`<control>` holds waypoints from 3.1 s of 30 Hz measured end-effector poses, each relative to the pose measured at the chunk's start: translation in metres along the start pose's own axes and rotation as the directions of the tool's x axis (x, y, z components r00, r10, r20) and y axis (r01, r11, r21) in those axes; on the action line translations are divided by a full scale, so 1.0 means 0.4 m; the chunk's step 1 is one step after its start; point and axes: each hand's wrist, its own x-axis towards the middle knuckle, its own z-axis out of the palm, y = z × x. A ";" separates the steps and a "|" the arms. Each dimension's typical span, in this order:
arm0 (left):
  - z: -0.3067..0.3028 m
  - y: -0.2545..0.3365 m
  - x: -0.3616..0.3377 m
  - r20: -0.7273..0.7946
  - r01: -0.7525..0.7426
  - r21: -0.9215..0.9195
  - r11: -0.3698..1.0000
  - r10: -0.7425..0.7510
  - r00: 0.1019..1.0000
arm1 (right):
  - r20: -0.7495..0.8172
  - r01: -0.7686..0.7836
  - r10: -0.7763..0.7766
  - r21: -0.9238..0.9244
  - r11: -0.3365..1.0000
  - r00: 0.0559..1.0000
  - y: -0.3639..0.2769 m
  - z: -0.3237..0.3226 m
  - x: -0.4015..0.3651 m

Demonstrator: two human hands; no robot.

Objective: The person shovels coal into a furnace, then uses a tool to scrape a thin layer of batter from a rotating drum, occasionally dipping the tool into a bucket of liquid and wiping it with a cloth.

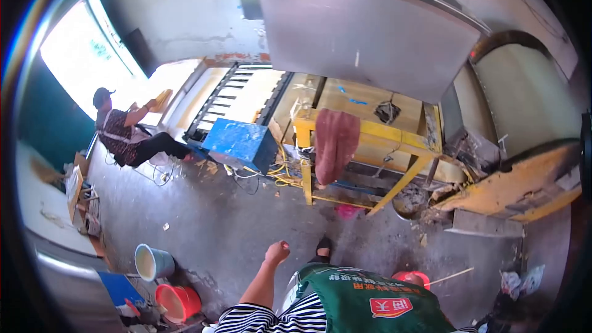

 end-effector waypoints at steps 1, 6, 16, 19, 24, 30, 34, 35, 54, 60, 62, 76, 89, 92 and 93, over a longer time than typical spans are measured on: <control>0.002 0.021 -0.019 0.020 0.008 -0.027 1.000 -0.008 1.000 | 0.019 -0.007 0.007 -0.018 1.000 1.000 0.010 -0.009 0.010; 0.036 0.016 -0.049 0.013 0.044 -0.075 0.996 -0.043 0.999 | 0.073 0.017 -0.009 -0.111 0.994 0.997 0.056 -0.031 0.076; 0.050 -0.009 -0.062 0.005 0.087 -0.064 0.994 -0.086 0.996 | 0.025 0.008 -0.010 0.049 0.999 1.000 0.058 -0.034 0.149; 0.043 0.010 -0.058 -0.001 0.078 -0.090 0.993 -0.078 0.997 | 0.053 0.023 -0.021 -0.026 0.999 0.998 0.043 -0.032 0.155; 0.043 0.034 -0.037 0.005 0.032 -0.089 0.996 -0.032 0.999 | 0.069 0.001 0.003 -0.058 0.998 0.998 -0.031 -0.045 0.128; 0.026 0.063 -0.040 0.032 0.029 -0.057 0.998 -0.027 0.999 | 0.071 -0.015 0.019 -0.055 0.998 0.997 -0.067 -0.053 0.115; 0.036 0.048 -0.026 0.033 0.022 -0.053 0.998 -0.021 0.999 | 0.069 -0.030 0.033 -0.048 0.998 0.997 -0.077 -0.055 0.107; 0.038 0.044 -0.022 0.034 0.023 -0.055 0.998 -0.021 0.999 | 0.069 -0.031 0.034 -0.048 0.998 0.997 -0.080 -0.055 0.105; 0.033 0.023 -0.033 0.041 0.004 -0.039 0.999 -0.002 0.999 | 0.001 0.180 -0.185 -0.223 0.958 0.983 -0.091 -0.072 0.041; 0.048 0.010 -0.025 0.052 -0.020 -0.017 1.000 0.021 0.998 | -0.042 0.014 -0.013 0.007 1.000 0.999 -0.012 -0.032 0.118; 0.052 0.000 -0.017 0.028 -0.027 -0.076 0.997 0.029 0.999 | 0.167 0.197 -0.148 -0.329 0.924 0.975 -0.147 -0.100 0.044; 0.058 -0.009 -0.013 0.078 -0.185 -0.044 0.982 0.188 0.979 | -0.026 -0.062 0.060 -0.079 0.995 0.998 -0.231 -0.079 -0.116; 0.072 0.104 0.019 0.121 -0.261 -0.007 0.965 0.260 0.958 | -0.047 0.053 -0.065 -0.232 0.971 0.997 -0.107 -0.050 -0.185; 0.084 0.110 0.032 0.134 -0.260 -0.004 0.966 0.258 0.957 | -0.067 0.139 -0.175 -0.368 0.920 0.982 -0.105 -0.058 -0.191; 0.091 0.108 0.036 0.135 -0.275 0.011 0.961 0.272 0.953 | -0.047 0.110 -0.138 -0.384 0.917 0.989 -0.102 -0.060 -0.189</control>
